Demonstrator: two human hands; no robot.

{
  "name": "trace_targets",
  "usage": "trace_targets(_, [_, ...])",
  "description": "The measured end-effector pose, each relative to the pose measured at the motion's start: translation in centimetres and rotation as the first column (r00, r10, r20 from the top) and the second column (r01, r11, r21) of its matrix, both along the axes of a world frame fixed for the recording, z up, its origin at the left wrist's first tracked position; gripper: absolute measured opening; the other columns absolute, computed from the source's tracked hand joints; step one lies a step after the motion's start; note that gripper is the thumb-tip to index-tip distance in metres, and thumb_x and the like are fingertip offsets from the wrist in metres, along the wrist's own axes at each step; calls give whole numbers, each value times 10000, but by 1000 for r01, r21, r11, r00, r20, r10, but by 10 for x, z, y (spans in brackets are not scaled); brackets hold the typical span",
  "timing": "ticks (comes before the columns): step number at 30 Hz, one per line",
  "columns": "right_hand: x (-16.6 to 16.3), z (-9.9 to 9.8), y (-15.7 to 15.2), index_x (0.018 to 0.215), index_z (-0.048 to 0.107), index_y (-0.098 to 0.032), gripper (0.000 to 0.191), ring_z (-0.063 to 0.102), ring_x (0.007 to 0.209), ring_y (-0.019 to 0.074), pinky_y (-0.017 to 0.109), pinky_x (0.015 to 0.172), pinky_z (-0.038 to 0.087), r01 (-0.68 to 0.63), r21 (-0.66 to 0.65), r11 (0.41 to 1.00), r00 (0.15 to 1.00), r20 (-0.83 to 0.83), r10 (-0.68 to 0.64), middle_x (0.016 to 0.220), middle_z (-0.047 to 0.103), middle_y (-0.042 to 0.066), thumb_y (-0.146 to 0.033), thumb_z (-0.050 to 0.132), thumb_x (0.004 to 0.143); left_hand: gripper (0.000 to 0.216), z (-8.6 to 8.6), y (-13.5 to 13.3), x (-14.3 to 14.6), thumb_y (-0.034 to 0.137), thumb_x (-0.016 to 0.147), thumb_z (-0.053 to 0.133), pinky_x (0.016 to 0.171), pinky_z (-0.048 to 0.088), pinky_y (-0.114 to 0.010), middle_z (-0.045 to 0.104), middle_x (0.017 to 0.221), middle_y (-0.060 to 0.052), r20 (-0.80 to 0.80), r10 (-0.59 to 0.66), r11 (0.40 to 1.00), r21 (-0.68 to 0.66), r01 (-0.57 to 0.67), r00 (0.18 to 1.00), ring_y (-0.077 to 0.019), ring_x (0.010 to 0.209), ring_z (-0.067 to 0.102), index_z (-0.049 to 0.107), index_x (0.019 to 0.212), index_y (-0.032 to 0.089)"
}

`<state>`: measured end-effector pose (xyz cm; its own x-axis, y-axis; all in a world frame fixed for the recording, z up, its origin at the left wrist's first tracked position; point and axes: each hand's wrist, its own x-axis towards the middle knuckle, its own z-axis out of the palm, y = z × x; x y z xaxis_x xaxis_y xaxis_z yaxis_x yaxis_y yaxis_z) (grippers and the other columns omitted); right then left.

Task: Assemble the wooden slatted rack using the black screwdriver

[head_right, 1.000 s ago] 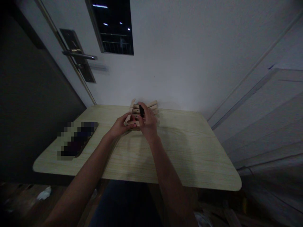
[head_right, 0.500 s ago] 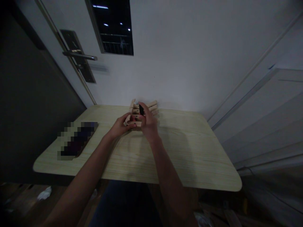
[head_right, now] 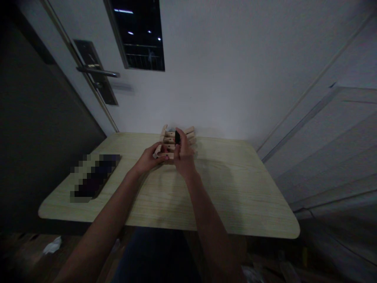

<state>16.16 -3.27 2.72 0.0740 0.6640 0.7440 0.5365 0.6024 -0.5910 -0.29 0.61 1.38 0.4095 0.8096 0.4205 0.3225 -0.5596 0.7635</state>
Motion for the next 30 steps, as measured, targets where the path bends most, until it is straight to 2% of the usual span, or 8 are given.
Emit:
trace_targets(3, [0, -2, 2, 1381, 318, -283, 444, 598, 1089, 200, 440, 945, 508, -58, 9, 998, 998, -1, 58, 1309, 537, 77, -257, 325, 939, 381, 0, 0, 0, 286, 720, 689, 846, 453, -316, 651, 993, -81, 4, 1, 1000, 2, -1, 1000, -201, 924, 591, 595, 1055, 131])
trace_targets(7, [1, -8, 8, 1352, 376, -294, 426, 588, 1109, 203, 406, 901, 539, -91, -2, 996, 995, -52, 91, 1304, 552, 56, -300, 403, 928, 373, 0, 1, -1, 291, 715, 694, 822, 453, -309, 645, 954, -63, -25, 5, 999, 31, -4, 1000, -193, 890, 587, 587, 1037, 137])
trace_targets(11, [1, -9, 11, 1336, 415, -299, 435, 574, 1119, 212, 399, 893, 540, -32, 25, 999, 998, -44, 33, 1274, 574, 47, -334, 468, 906, 307, -1, 2, -2, 312, 723, 690, 783, 448, -283, 627, 891, -41, -30, -16, 998, 61, 17, 999, -169, 835, 571, 589, 957, 141])
trace_targets(16, [2, -5, 9, 1341, 415, -298, 461, 566, 1115, 216, 431, 955, 499, 47, 78, 996, 999, 12, -48, 1268, 572, 47, -327, 502, 889, 356, 0, 1, -1, 321, 710, 700, 810, 445, -307, 632, 913, -51, -29, 6, 999, 48, -4, 1000, -179, 855, 569, 588, 996, 141])
trace_targets(23, [2, -1, 0, 1405, 322, -284, 449, 569, 1144, 204, 430, 953, 504, -10, 19, 1000, 998, 54, 9, 1312, 543, 70, -277, 290, 958, 323, 3, -1, 0, 303, 713, 696, 785, 455, -299, 632, 915, -56, -13, -4, 1000, 25, 4, 1000, -178, 845, 573, 599, 973, 138])
trace_targets(27, [1, -6, 6, 1399, 330, -301, 462, 607, 1087, 210, 407, 907, 533, -42, -38, 998, 999, 12, 42, 1239, 593, 63, -302, 382, 940, 340, 3, -1, 0, 297, 705, 704, 804, 452, -302, 636, 913, -50, -25, 4, 999, 32, -4, 1000, -179, 855, 575, 597, 989, 143])
trace_targets(30, [0, -8, 10, 1353, 382, -302, 440, 594, 1094, 216, 419, 910, 528, -26, -5, 1000, 1000, -3, 26, 1257, 581, 56, -317, 440, 918, 372, 2, 0, 0, 295, 710, 697, 796, 451, -297, 638, 918, -55, -16, 5, 1000, 25, -4, 1000, -180, 850, 576, 587, 1028, 136])
